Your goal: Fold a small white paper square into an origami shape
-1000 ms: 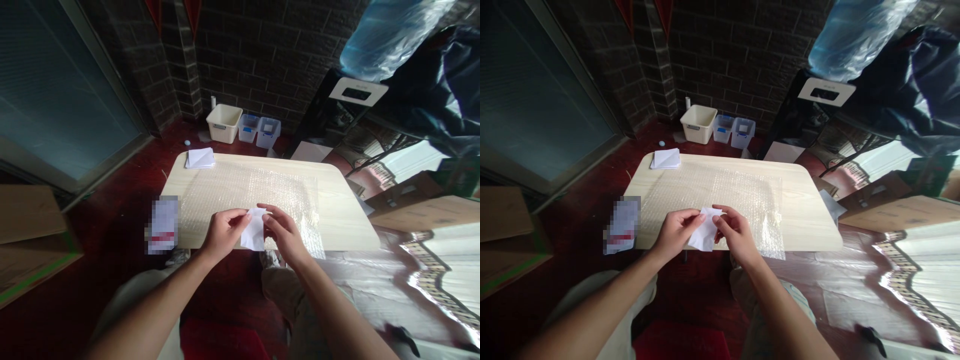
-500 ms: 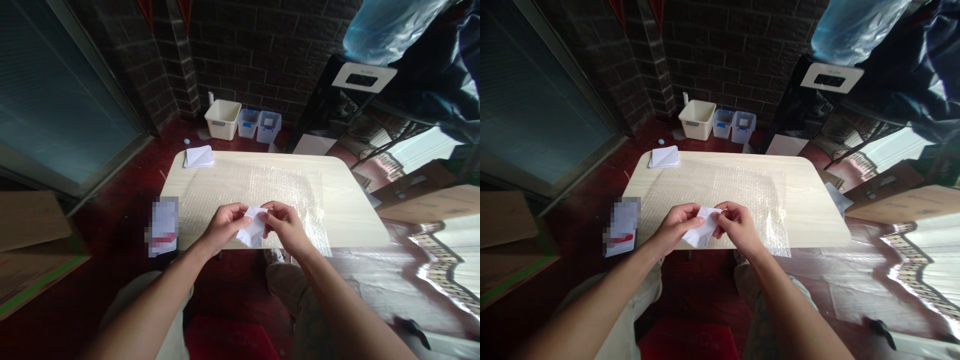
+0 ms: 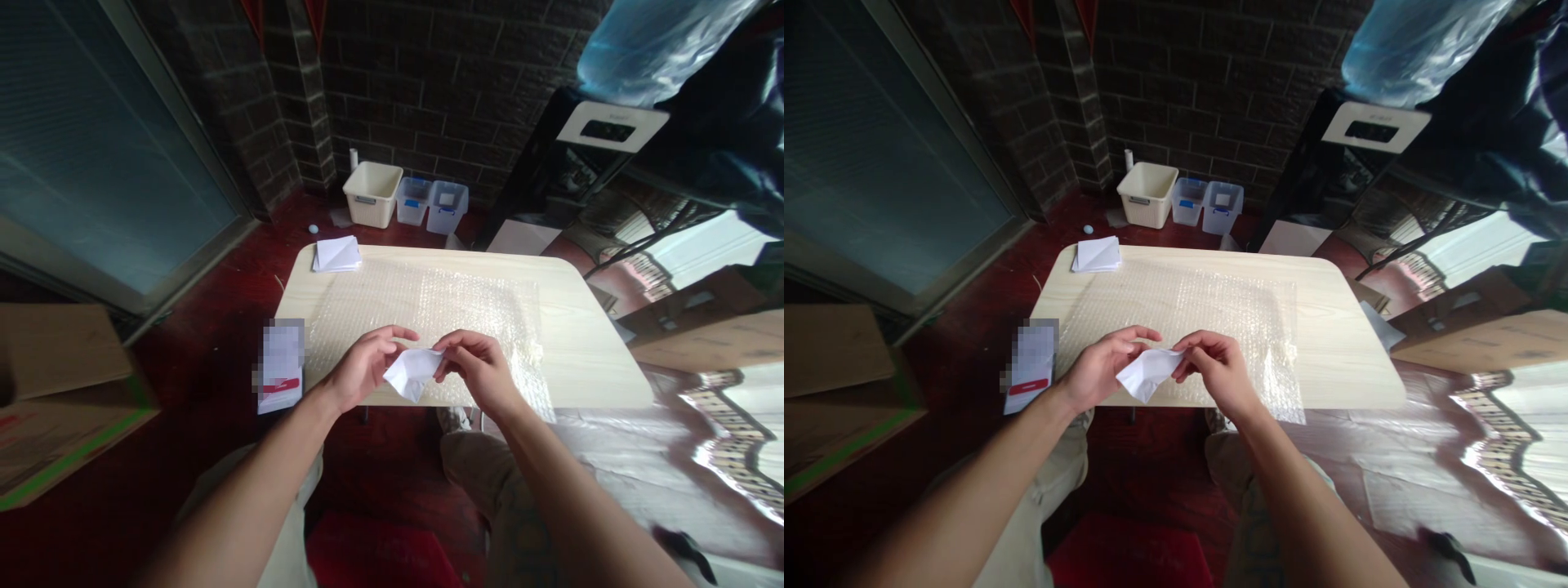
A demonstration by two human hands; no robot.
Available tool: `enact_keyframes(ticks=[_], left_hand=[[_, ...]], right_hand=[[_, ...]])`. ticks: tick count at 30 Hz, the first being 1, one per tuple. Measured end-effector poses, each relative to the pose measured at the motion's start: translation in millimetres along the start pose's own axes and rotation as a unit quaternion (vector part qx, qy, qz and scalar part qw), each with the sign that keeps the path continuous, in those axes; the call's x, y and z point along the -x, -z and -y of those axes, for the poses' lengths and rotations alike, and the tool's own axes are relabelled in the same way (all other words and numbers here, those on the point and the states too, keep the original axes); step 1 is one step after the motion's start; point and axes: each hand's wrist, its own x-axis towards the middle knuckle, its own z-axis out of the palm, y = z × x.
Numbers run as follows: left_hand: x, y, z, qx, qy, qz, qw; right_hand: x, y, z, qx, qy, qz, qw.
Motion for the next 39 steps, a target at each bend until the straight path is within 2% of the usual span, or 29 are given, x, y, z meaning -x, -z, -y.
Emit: enact_keyframes(ticks=[2,5,8,13,19,22,26,29,32,34,35,39], left_hand=[[-1,-0.2,0,0.006,0.032,-0.003,0.999],[-3,-1.3,5,-0.057,0.045,-0.009,0.997],[-7,-0.6,9,-0.102,0.022,-0.008,0.995],[-11,0.8,7,-0.111,-0.040,-0.060,0.991],[-10,-0.6,9,-0.115,-0.061,-0.045,0.990],[-8,-2.0,11,-0.122,-0.067,-0.042,0.989],[-5,-4.2,11,-0.137,-0.084,0.007,0.987],[-4,-4.0,14,-0.208,-0.120,-0.008,0.971],[-4,-3.7,16,-0.341,-0.181,-0.071,0.920],[-4,-4.4,17,-0.384,-0.203,-0.094,0.896],[-4,-5.0,17,-0.378,-0.201,-0.095,0.899],[-7,-6.4,19,-0.282,-0.161,-0.092,0.941]], right_hand=[[0,-3,1,0.023,0.013,0.011,1.000],[1,-9,3,0.079,0.030,0.028,0.996],[1,-15,3,0.115,0.054,0.014,0.992],[0,-14,4,0.074,0.053,0.015,0.996],[-1,-16,2,0.083,0.028,0.048,0.995],[-3,-18,-3,0.090,0.017,0.026,0.995],[-7,-15,-6,0.109,0.010,-0.045,0.993],[-7,-12,-7,0.137,0.013,-0.075,0.988],[-5,-12,-9,0.181,0.048,-0.076,0.979],[-2,-14,-11,0.211,0.080,-0.073,0.972],[-1,-15,-11,0.223,0.095,-0.072,0.968],[4,-19,-8,0.288,0.173,-0.080,0.939]])
